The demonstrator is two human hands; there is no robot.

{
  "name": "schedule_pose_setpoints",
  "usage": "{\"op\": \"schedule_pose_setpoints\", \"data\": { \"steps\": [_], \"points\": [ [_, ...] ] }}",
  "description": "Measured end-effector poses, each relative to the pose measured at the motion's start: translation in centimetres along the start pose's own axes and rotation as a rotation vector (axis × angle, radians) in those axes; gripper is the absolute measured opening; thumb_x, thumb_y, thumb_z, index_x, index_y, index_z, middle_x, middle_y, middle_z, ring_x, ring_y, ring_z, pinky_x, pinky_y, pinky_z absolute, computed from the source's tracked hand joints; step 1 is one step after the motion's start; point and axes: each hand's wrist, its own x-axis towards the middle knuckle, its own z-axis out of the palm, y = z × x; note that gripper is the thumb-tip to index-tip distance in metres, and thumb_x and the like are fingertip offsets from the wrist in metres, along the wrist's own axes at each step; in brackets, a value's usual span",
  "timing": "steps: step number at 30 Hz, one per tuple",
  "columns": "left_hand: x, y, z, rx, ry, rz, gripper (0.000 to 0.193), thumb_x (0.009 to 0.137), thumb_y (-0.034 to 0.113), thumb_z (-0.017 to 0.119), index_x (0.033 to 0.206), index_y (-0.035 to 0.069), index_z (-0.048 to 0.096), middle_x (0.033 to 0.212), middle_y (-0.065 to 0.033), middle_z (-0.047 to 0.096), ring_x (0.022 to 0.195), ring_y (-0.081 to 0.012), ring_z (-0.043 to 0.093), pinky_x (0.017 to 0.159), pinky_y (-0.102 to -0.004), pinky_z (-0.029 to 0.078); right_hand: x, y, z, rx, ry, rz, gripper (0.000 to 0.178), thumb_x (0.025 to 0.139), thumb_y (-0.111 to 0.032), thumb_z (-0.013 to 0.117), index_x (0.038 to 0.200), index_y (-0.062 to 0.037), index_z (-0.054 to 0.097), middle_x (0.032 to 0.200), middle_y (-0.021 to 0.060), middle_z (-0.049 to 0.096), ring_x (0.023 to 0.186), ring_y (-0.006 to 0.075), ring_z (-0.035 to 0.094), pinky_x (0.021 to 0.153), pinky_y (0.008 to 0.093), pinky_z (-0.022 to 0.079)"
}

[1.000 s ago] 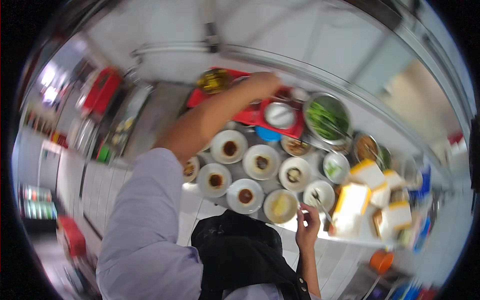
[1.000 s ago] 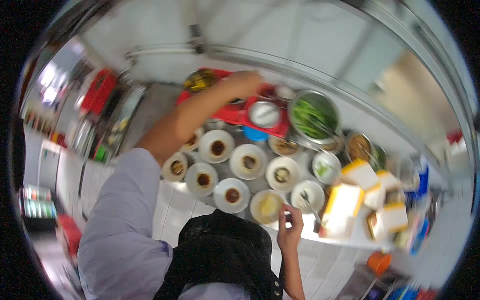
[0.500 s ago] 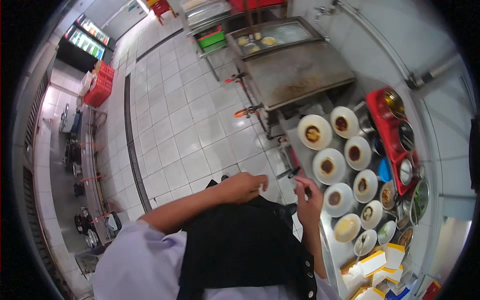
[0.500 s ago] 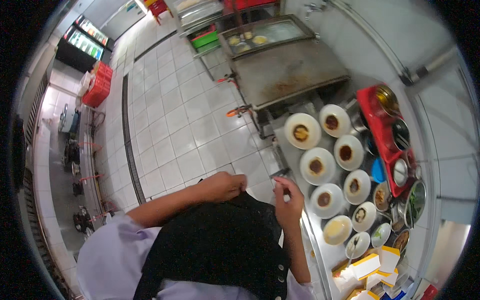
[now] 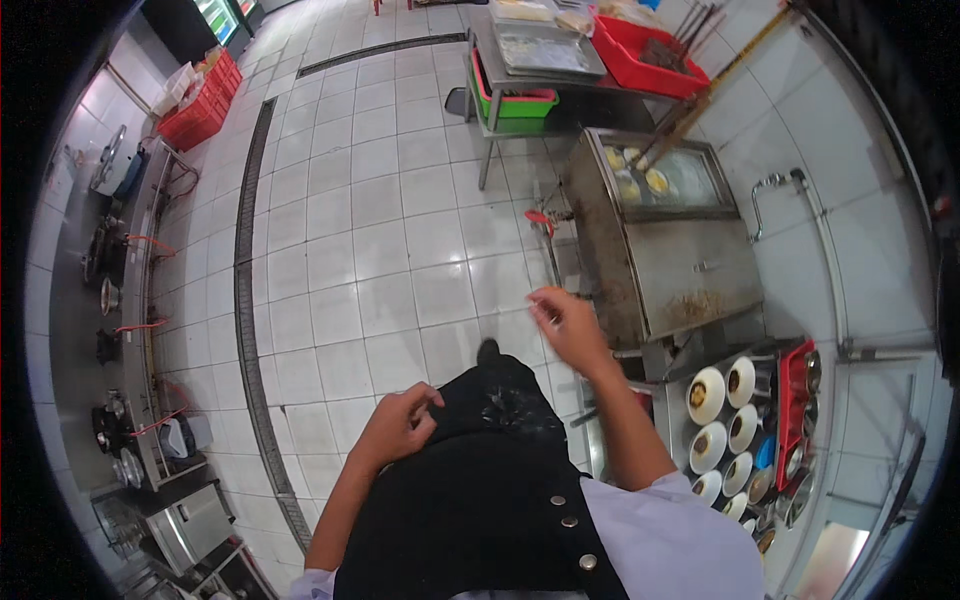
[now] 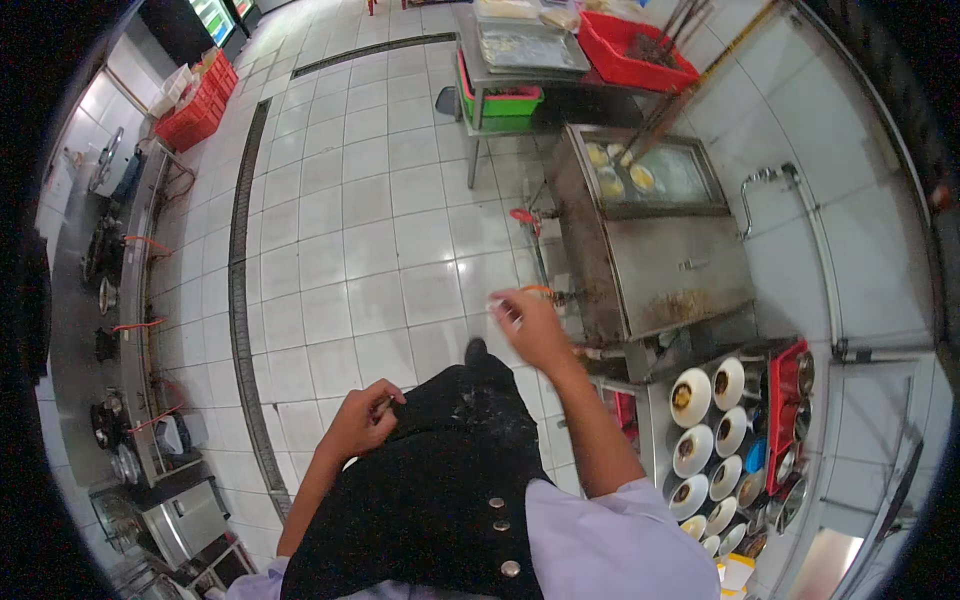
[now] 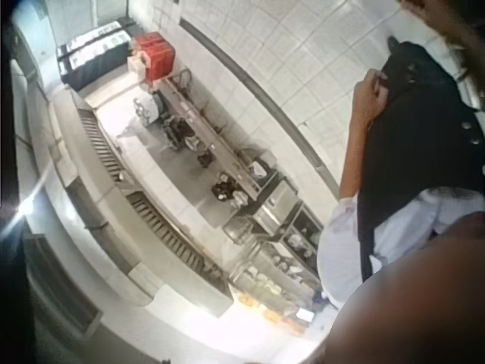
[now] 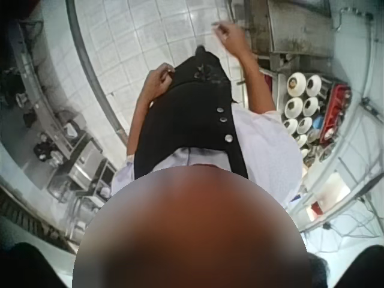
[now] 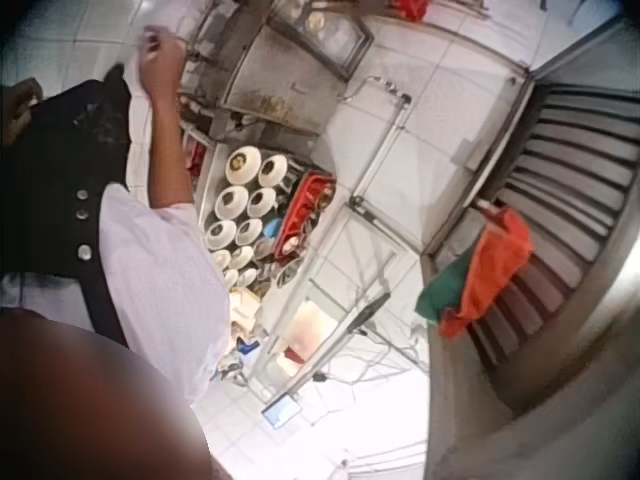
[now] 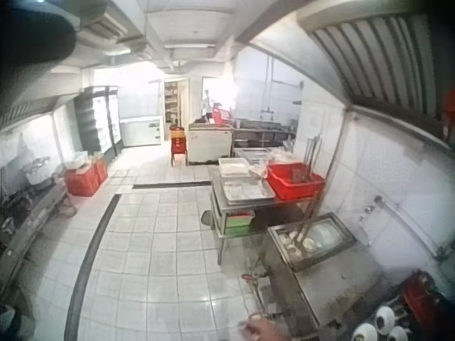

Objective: Preparing takeout boxes and bowls with sauces and ingredients in a restaurant kitchen.

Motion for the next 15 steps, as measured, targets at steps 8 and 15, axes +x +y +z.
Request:
{"op": "schedule_pose_setpoints", "data": {
  "steps": [8, 15],
  "points": [
    [11.4, -18.1, -10.8, 0.062, 0.292, -0.404, 0.023, 0.091, 0.012, 0.062, 0.111, 0.003, 0.069, 0.069, -0.0104, 0.062, 0.066, -0.0191, 0.063, 0.065, -0.0359, 0.052, 30.8, 6.9, -13.5, 0.199, 0.676, -0.006, 0.030, 0.105, -0.019, 0.064, 0.131, -0.0055, 0.063, 0.094, 0.0024, 0.065, 0.074, 0.0078, 0.060, 0.062, 0.0232, 0.047],
    [10.9, -40.6, -12.4, 0.249, 0.277, -0.629, 0.038, 0.096, 0.035, 0.060, 0.095, 0.001, 0.075, 0.098, -0.0214, 0.076, 0.094, -0.0398, 0.072, 0.079, -0.0486, 0.055, 61.4, 27.3, -35.1, 0.404, 1.237, 0.243, 0.044, 0.099, -0.028, 0.071, 0.132, -0.0005, 0.060, 0.108, 0.0094, 0.067, 0.089, 0.0181, 0.064, 0.076, 0.0312, 0.050]
  ]
}}
